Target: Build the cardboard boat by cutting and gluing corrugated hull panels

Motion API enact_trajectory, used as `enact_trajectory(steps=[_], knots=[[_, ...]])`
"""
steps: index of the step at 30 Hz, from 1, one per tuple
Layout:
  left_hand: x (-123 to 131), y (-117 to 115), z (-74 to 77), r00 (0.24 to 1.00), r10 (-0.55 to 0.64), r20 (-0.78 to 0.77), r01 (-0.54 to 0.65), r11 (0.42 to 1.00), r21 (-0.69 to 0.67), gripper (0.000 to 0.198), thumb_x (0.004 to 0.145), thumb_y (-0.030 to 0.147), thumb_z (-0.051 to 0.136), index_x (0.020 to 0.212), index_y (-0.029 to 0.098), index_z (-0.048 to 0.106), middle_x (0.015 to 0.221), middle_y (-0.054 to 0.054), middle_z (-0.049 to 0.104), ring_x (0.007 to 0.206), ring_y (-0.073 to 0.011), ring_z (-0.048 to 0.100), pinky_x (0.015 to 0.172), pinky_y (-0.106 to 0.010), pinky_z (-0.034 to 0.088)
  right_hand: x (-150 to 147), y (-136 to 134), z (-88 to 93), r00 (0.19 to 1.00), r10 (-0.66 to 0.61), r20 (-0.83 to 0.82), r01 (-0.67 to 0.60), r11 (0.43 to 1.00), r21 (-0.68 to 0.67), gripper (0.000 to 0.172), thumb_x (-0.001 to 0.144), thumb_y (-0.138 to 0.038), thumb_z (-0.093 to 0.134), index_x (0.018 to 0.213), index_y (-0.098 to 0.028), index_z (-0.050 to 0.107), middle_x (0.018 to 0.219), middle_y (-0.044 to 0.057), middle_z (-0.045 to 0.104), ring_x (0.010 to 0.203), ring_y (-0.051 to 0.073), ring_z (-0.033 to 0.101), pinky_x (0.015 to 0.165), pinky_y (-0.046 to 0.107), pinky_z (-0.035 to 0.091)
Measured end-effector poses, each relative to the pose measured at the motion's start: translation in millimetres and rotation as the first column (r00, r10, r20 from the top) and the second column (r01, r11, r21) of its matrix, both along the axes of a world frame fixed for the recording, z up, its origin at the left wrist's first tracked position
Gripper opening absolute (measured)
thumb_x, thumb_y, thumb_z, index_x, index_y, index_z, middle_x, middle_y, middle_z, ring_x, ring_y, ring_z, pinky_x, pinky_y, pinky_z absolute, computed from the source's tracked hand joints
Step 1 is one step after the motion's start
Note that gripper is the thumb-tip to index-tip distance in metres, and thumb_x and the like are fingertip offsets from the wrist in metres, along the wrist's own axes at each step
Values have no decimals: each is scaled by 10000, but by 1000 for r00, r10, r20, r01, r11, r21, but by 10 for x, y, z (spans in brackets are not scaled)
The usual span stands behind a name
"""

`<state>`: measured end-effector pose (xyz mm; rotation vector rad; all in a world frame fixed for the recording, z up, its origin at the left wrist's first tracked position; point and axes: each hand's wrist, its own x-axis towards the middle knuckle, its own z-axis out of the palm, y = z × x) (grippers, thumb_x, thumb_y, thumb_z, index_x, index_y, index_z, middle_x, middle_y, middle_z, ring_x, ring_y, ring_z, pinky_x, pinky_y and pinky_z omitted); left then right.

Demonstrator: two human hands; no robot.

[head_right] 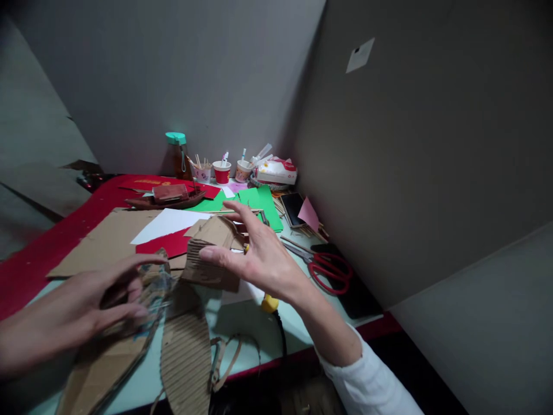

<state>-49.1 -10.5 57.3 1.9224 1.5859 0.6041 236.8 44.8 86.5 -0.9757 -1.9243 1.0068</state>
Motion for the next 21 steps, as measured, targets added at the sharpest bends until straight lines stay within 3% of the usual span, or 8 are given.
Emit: enact_trajectory(steps=[3, 5, 7, 9, 12, 15, 18, 21], knots=[[-156, 50, 117, 978, 109, 177, -88, 989, -122, 545, 808, 613, 649, 1194, 231, 697, 823, -6, 716, 733, -209, 667, 593, -268, 518, -67, -83, 3, 995, -7, -95, 5, 1000, -16, 789, 854, -457, 827, 1523, -304, 437, 1513, 100, 561, 1388, 274, 554, 1157, 505, 457], [-309, 102, 193, 890, 301, 341, -272, 953, -130, 497, 743, 563, 771, 1112, 232, 735, 986, -28, 764, 832, -200, 684, 630, -238, 524, -158, -172, 14, 990, -4, -140, -1, 999, -34, 802, 841, -442, 833, 1519, -285, 433, 1518, 108, 551, 1377, 271, 562, 1147, 489, 472], [-451, 165, 238, 809, 392, 438, -406, 911, -66, 427, 721, 481, 814, 1051, 218, 743, 843, 2, 725, 667, -134, 591, 541, -193, 443, -285, -282, 21, 992, 21, -127, -27, 999, -47, 825, 824, -430, 845, 1522, -286, 429, 1515, 99, 553, 1379, 274, 556, 1153, 489, 470], [-551, 238, 236, 786, 402, 470, -436, 899, -42, 372, 695, 407, 817, 982, 186, 730, 692, 33, 637, 563, -98, 482, 488, -175, 374, -427, -392, 16, 996, 49, -78, -52, 998, -41, 849, 813, -416, 856, 1535, -315, 421, 1520, 72, 552, 1399, 281, 534, 1168, 497, 458], [-625, 362, 145, 762, 416, 495, -446, 893, -64, 318, 708, 290, 791, 978, 183, 663, 610, 71, 555, 531, -89, 477, 484, -168, 394, -634, -519, -19, 998, 65, -3, -65, 998, -21, 919, 810, -410, 866, 1579, -362, 366, 1538, 35, 542, 1404, 289, 524, 1162, 500, 471], [-645, 492, -8, 743, 446, 499, -479, 875, -69, 355, 844, 170, 721, 1172, 201, 589, 605, 100, 521, 524, -100, 535, 481, -177, 432, -806, -577, -74, 993, 96, 66, -97, 995, 21, 955, 826, -412, 858, 1607, -281, 325, 1578, 60, 505, 1425, 266, 506, 1193, 451, 449], [-631, 602, -157, 753, 472, 458, -478, 871, -111, 437, 925, 135, 690, 1328, 191, 531, 733, 69, 591, 537, -114, 586, 455, -215, 473, -923, -583, -145, 978, 146, 150, -159, 984, 79, 927, 856, -405, 840, 1594, -166, 334, 1575, 100, 502, 1439, 213, 492, 1211, 336, 418], [-607, 675, -268, 754, 482, 447, -468, 871, -150, 481, 952, 145, 677, 1395, 197, 498, 853, 33, 648, 557, -110, 607, 498, -246, 548, -975, -572, -238, 959, 165, 230, -201, 969, 141, 909, 895, -423, 808, 1605, -153, 308, 1585, 101, 486, 1467, 172, 450, 1216, 260, 384]])
